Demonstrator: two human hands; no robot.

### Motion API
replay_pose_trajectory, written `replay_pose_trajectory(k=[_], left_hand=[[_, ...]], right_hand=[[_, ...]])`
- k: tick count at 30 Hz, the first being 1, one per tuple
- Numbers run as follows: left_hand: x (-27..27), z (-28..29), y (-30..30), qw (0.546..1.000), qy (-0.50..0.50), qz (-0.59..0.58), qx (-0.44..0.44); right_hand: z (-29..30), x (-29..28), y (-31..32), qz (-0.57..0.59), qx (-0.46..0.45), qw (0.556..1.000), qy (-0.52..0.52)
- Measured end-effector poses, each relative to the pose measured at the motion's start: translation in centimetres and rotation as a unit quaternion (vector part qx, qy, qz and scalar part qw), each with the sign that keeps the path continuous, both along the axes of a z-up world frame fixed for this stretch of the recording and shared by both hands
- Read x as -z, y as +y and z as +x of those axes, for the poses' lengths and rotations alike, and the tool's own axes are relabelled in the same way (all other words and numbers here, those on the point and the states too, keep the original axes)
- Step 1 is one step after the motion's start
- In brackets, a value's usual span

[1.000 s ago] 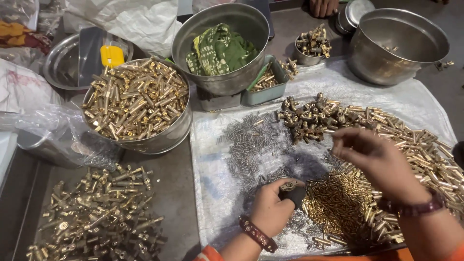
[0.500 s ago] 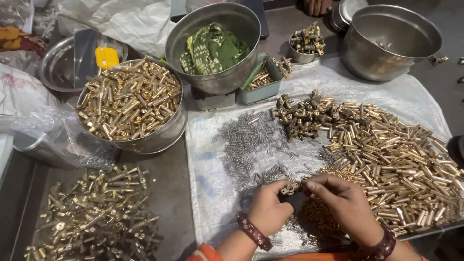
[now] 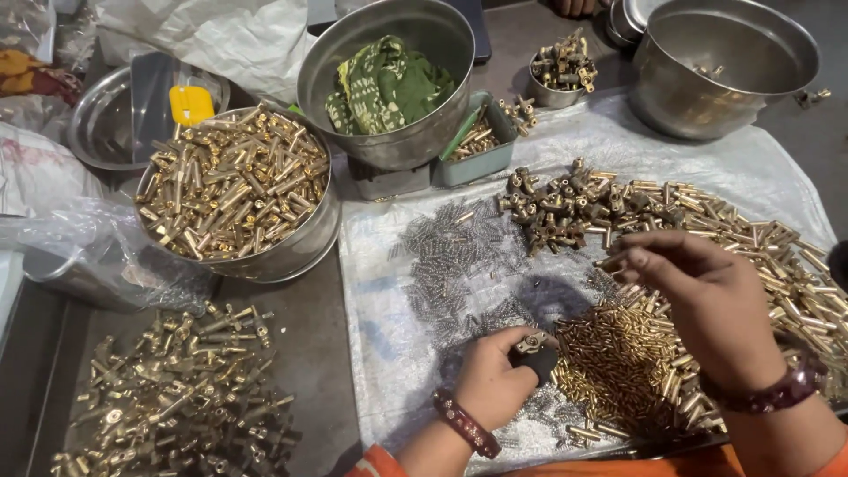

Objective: Assembling small brass-colored metal casings with internal components like springs and inserts.

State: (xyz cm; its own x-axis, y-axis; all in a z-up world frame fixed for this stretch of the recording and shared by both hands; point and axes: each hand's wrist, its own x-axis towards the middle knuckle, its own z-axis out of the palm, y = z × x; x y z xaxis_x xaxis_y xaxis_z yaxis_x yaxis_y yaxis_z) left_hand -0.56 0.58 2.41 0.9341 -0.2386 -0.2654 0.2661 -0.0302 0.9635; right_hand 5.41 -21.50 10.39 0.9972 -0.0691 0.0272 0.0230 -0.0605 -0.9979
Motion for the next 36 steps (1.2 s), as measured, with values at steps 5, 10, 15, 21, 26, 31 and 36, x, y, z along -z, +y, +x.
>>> replay_pose_trajectory(k=[5, 10, 15, 21, 26, 31, 36], left_hand=[[0.9, -0.1, 0.0, 1.0, 0.004, -0.002, -0.005], [-0.4, -0.5, 0.5, 0.999, 0.009, 0.035, 0.008], [1.0, -0.5, 0.2, 0.988, -0.152, 0.017, -0.005], [0.1, -0.2, 0.5, 0.994, -0.054, 0.07, 0.067], [4.8, -0.2, 0.0, 0.989, -0.018, -0.1, 0.106], [4.1, 0.1, -0.1, 0.975, 0.088, -0.18, 0.099], [2.2, 0.5, 0.6, 0.983, 0.141, -0.109, 0.047]], right_hand=[[-2.0, 3.4, 2.0, -0.068, -0.033, 0.991, 0.114], [-2.4, 4.8, 2.3, -0.048, -0.049, 0.988, 0.142], [-2.7, 4.1, 2.8, -0.021, -0.099, 0.979, 0.177], [-2.9, 1.7, 3.1, -0.178, -0.174, 0.966, 0.072], [-2.9, 1.4, 2.6, -0.265, -0.254, 0.926, -0.088], [-2.9, 2.9, 1.8, -0.263, -0.267, 0.924, -0.07], [1.1, 3.8, 0.6, -0.366, -0.074, 0.917, 0.141]])
